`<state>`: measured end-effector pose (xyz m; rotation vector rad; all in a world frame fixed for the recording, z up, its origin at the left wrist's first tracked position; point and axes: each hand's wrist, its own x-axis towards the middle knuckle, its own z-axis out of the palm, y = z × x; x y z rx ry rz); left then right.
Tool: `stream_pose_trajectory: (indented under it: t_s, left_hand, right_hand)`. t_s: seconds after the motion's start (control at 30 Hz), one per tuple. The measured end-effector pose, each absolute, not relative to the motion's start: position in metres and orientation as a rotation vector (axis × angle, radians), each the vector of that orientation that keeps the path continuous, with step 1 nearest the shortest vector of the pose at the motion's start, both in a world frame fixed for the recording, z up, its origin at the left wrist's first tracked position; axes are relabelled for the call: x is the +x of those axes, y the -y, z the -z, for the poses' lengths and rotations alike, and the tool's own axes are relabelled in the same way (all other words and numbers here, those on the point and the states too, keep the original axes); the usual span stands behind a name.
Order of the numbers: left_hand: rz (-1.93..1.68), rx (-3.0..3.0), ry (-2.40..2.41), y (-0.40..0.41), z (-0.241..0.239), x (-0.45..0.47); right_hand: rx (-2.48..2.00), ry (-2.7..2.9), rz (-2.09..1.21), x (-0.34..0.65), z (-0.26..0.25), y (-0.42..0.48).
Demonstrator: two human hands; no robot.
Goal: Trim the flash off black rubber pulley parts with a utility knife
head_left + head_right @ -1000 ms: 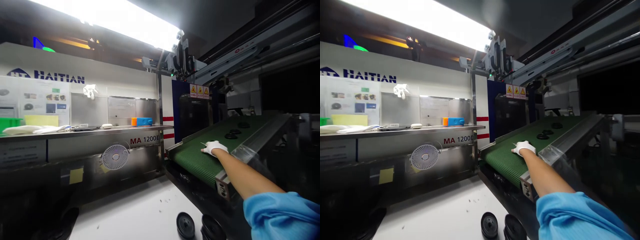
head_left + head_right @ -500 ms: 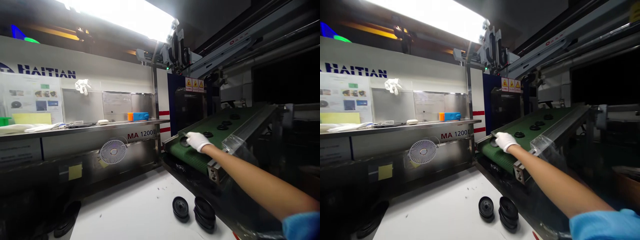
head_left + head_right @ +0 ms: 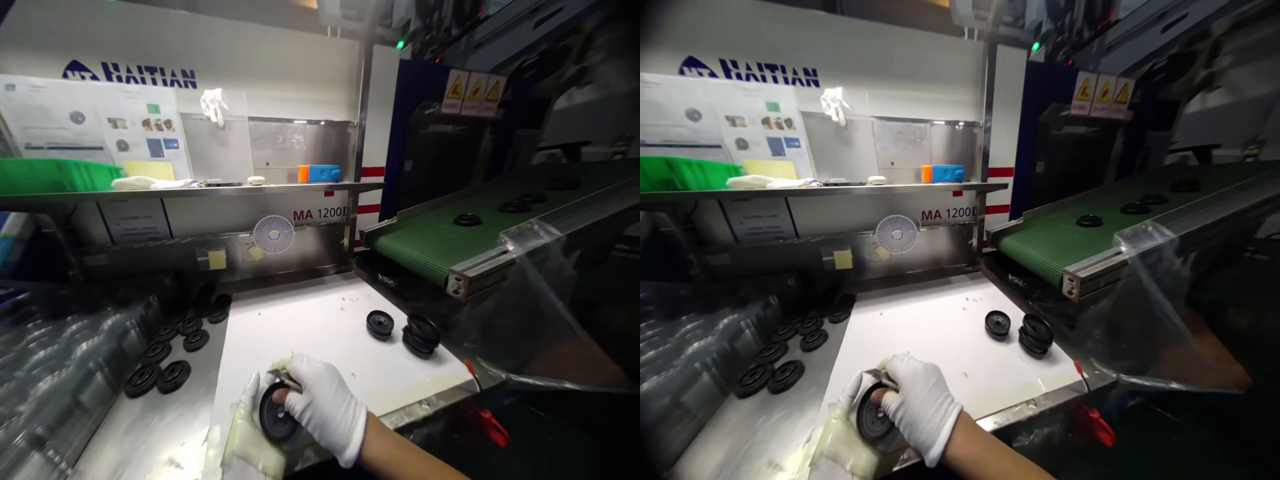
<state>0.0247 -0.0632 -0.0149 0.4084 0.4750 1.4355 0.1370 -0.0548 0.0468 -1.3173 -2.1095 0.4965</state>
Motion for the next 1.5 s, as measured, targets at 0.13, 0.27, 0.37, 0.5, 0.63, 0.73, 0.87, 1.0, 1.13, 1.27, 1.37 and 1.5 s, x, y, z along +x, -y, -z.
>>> stream_pose_trajectory:
  t_s: [0.13, 0.27, 0.37, 0.5, 0.63, 0.73, 0.87, 1.0, 1.13, 1.27, 1.37, 1.5]
  left_hand:
    - [-1.46, 0.133, -0.365, 0.06, 0.016, 0.002]
    - [-1.594, 0.144, -0.295, 0.063, 0.016, -0.017]
    - [-1.489, 0.104, -0.383, 0.062, 0.013, -0.012]
    - [-1.443, 0.033, -0.508, 0.059, 0.005, -0.001]
    - [-1.533, 0.127, -0.562, 0.065, -0.002, 0.002]
    - [-1.608, 0.293, -0.611, 0.075, -0.007, 0.007]
    - [-1.72, 0.512, -0.692, 0.083, -0.006, 0.013]
    - [-1.709, 0.48, -0.648, 0.078, 0.0, 0.014]
    - [-1.705, 0.374, -0.594, 0.069, 0.003, 0.013]
    - [-1.755, 0.224, -0.547, 0.064, 0.002, 0.013]
    - [-1.702, 0.196, -0.551, 0.066, -0.001, 0.01]
    - [-1.496, 0.264, -0.571, 0.073, -0.003, 0.002]
  right_hand:
    - [-1.197, 1.858, -0.677, 0.148, -0.045, 0.064]
    - [-1.202, 1.819, -0.912, 0.145, -0.019, 0.074]
    - [-1.177, 1.851, -0.983, 0.131, -0.002, 0.082]
    - [-1.321, 2.025, -0.741, 0.122, -0.004, 0.09]
    - [-1.382, 2.112, -0.593, 0.129, -0.014, 0.089]
    - [-1.452, 2.116, -0.465, 0.132, -0.014, 0.085]
    - [-1.506, 2.145, -0.325, 0.13, -0.01, 0.083]
    - [-1.542, 2.16, -0.279, 0.125, -0.005, 0.088]
    - [-1.557, 2.149, -0.307, 0.118, 0.001, 0.095]
    - [-1.56, 2.128, -0.386, 0.108, 0.004, 0.1]
    - [-1.549, 2.111, -0.395, 0.107, 0.003, 0.1]
    - [-1.512, 2.109, -0.414, 0.115, 0.002, 0.095]
